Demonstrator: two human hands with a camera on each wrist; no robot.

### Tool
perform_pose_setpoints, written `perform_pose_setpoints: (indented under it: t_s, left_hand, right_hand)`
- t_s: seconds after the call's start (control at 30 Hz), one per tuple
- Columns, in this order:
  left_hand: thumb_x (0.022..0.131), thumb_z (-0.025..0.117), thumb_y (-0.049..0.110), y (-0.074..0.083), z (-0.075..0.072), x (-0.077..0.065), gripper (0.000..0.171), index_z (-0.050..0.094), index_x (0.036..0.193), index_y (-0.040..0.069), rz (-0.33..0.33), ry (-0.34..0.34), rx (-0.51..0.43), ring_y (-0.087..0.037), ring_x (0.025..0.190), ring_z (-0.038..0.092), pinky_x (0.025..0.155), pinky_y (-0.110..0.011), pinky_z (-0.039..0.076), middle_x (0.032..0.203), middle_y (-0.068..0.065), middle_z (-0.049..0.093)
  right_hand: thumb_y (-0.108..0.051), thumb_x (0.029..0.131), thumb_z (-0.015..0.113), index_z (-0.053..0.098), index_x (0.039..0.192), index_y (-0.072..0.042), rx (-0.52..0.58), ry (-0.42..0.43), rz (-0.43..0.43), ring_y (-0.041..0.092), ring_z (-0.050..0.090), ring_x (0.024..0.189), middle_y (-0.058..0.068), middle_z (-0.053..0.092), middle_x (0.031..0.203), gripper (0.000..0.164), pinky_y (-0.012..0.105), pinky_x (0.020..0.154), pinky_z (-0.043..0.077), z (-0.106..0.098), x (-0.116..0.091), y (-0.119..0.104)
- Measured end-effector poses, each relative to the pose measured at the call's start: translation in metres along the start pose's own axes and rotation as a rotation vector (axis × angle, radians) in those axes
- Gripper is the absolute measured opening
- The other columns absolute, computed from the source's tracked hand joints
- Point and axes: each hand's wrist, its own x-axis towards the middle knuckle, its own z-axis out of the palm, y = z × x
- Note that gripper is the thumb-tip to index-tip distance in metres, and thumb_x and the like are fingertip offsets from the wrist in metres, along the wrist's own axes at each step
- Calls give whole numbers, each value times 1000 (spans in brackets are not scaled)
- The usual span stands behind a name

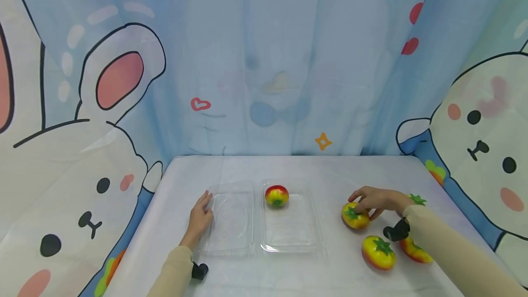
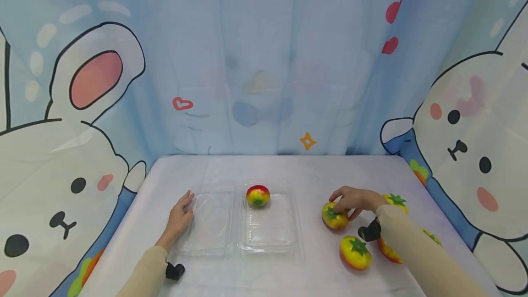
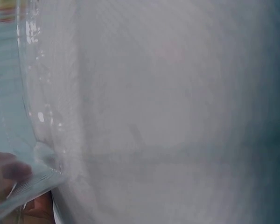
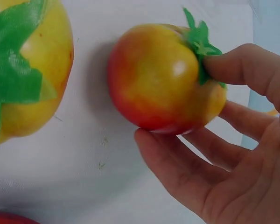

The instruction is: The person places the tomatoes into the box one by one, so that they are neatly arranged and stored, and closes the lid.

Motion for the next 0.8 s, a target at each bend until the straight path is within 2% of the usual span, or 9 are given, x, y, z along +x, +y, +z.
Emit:
perform_pose_setpoints:
  t_s: [0.17,0.3,0.57,0.8]
  left_hand:
    - [83,45,-13,-1,1,-2,55,49,138,-10,4,1,0,-43,136,39,111,-51,38,153,-23,36]
    - [82,44,-13,-1,1,-2,55,49,138,-10,3,3,0,-43,137,39,111,-51,38,154,-23,35]
    - [83,45,-14,0,1,-1,54,50,137,-11,9,14,-6,-44,135,41,110,-51,39,153,-24,36]
    - [83,45,-15,1,1,-1,53,50,136,-11,21,21,-5,-44,135,40,109,-51,40,152,-24,37]
  right_hand:
    - [-21,88,68,48,134,6,9,39,-79,28,60,94,24,55,119,57,44,77,62,-1,2,-5]
    - [-20,89,66,48,133,8,7,98,-167,29,61,95,28,56,118,55,43,76,62,-2,2,-18]
    - [-18,88,67,52,131,7,13,226,-333,31,61,97,30,55,123,52,38,75,62,5,1,-58]
    - [-13,89,69,53,131,8,58,266,-498,29,65,96,27,57,124,49,36,75,62,17,-1,-90]
